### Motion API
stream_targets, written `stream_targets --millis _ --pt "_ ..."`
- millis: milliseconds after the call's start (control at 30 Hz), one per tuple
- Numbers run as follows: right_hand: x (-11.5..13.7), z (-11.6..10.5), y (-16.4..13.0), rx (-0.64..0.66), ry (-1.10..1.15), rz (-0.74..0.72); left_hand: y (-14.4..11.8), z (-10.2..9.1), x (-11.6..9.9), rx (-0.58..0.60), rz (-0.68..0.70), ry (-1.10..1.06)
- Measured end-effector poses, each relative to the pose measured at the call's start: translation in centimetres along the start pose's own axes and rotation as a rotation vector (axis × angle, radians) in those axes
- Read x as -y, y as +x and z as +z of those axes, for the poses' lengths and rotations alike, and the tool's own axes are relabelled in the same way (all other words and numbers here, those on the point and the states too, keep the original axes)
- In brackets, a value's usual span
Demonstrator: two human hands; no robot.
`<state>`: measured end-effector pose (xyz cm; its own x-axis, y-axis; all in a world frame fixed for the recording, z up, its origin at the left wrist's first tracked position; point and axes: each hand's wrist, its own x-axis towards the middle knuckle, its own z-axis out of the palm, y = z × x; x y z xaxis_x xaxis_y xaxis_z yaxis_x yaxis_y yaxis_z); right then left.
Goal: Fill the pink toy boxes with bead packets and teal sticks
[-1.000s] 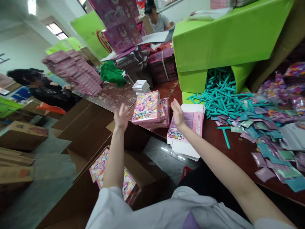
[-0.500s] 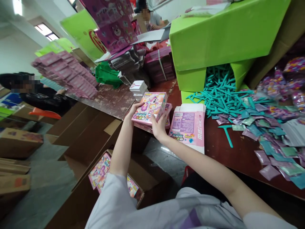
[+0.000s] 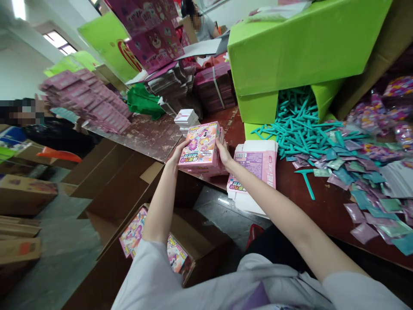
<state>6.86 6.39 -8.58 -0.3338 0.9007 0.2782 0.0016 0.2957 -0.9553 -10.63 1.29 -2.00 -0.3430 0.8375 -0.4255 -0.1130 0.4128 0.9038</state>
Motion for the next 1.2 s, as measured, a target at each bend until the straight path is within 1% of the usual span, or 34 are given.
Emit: stream_targets --millis 67,100,133,167,200,233,267,300,333,367,400,433,467,533,600,633,667,700,733,767,800,867,933,967,1033,1067,1100,1133,1167,1200 --pt "1.0 -2.9 -2.2 -0.052 -0.026 0.080 -1.4 -0.2 -0.6 -0.087 0.091 0.006" --pt "1.3 -4.9 -3.9 -0.105 -0.076 0.083 -2.6 -0.4 -0.9 -0.176 0.175 0.009" --pt "1.2 -7.1 -5.8 -0.157 -0.169 0.021 -4.1 -0.4 -1.0 -0.294 0.285 0.019" --pt "0.9 -9.3 -7.7 -0.228 -0.302 0.004 -5.8 -0.1 -1.0 -0.439 0.418 0.035" --pt "0.3 -11.5 -9.6 -0.325 -0.433 0.069 -7.7 0.4 -0.6 -0.606 0.575 0.071" --pt "-0.4 -13.3 -11.2 -0.396 -0.521 0.181 -9.7 1.3 0.0 -0.736 0.746 0.126" --pt "-1.2 -14.9 -12.5 -0.363 -0.547 0.275 -11.6 2.5 0.9 -0.835 0.961 0.164" --pt "-2.0 -16.0 -13.3 -0.323 -0.549 0.338 -13.3 4.2 2.1 -0.924 1.147 0.187" --pt "-2.5 -16.8 -13.7 -0.289 -0.540 0.372 -14.8 6.0 3.4 -1.017 1.289 0.216" --pt "-2.8 -17.2 -13.8 -0.273 -0.532 0.372 -16.0 8.0 4.8 -1.071 1.384 0.273" --pt "-2.8 -17.5 -13.6 -0.293 -0.530 0.353 -16.8 10.0 6.1 -1.046 1.400 0.340" --pt "-2.5 -17.7 -13.3 -0.343 -0.529 0.331 -17.3 11.9 7.2 -0.960 1.396 0.425" --pt "-1.8 -17.9 -13.0 -0.399 -0.508 0.312 -17.5 13.5 8.0 -0.852 1.359 0.497" --pt "0.1 -18.6 -12.9 -0.459 -0.359 0.276 -17.3 16.2 8.8 -0.652 1.167 0.552" --pt "2.2 -19.9 -13.8 -0.435 -0.102 0.269 -16.9 18.3 8.9 -0.485 0.891 0.447" --pt "3.1 -20.8 -14.7 -0.405 0.016 0.275 -16.8 19.4 8.9 -0.393 0.750 0.353" --pt "4.0 -21.7 -15.8 -0.384 0.086 0.287 -16.8 20.5 9.0 -0.293 0.624 0.252" --pt "4.7 -22.7 -16.9 -0.376 0.100 0.302 -16.9 21.8 9.2 -0.189 0.518 0.158" --pt "5.3 -23.5 -18.1 -0.376 0.069 0.315 -17.0 23.1 9.5 -0.094 0.433 0.074" --pt "5.7 -24.3 -19.3 -0.387 0.007 0.323 -17.2 24.4 10.0 -0.026 0.368 0.000" --pt "6.0 -25.1 -20.4 -0.396 -0.057 0.331 -17.4 25.7 10.6 0.014 0.326 -0.063" --pt "6.4 -26.4 -22.3 -0.386 -0.111 0.357 -17.7 28.0 11.8 0.049 0.309 -0.132" --pt "6.5 -27.6 -24.1 -0.346 -0.032 0.406 -17.7 29.6 13.0 0.049 0.306 -0.143" --pt "6.4 -28.3 -25.0 -0.303 0.036 0.446 -17.7 30.2 13.6 0.065 0.288 -0.144" --pt "5.9 -29.7 -27.0 -0.210 0.192 0.549 -17.9 31.0 15.0 0.155 0.189 -0.171" --pt "5.6 -30.2 -28.1 -0.197 0.257 0.594 -18.1 31.3 15.7 0.223 0.122 -0.186" --pt "5.2 -30.7 -29.3 -0.218 0.305 0.626 -18.4 31.4 16.3 0.297 0.063 -0.186" --pt "4.7 -31.0 -30.4 -0.263 0.343 0.649 -18.7 31.5 16.9 0.345 0.039 -0.166" --pt "4.2 -31.2 -31.5 -0.300 0.382 0.670 -19.0 31.6 17.4 0.360 0.059 -0.127" --pt "3.7 -31.2 -32.5 -0.310 0.421 0.691 -19.1 31.6 17.7 0.352 0.115 -0.074"
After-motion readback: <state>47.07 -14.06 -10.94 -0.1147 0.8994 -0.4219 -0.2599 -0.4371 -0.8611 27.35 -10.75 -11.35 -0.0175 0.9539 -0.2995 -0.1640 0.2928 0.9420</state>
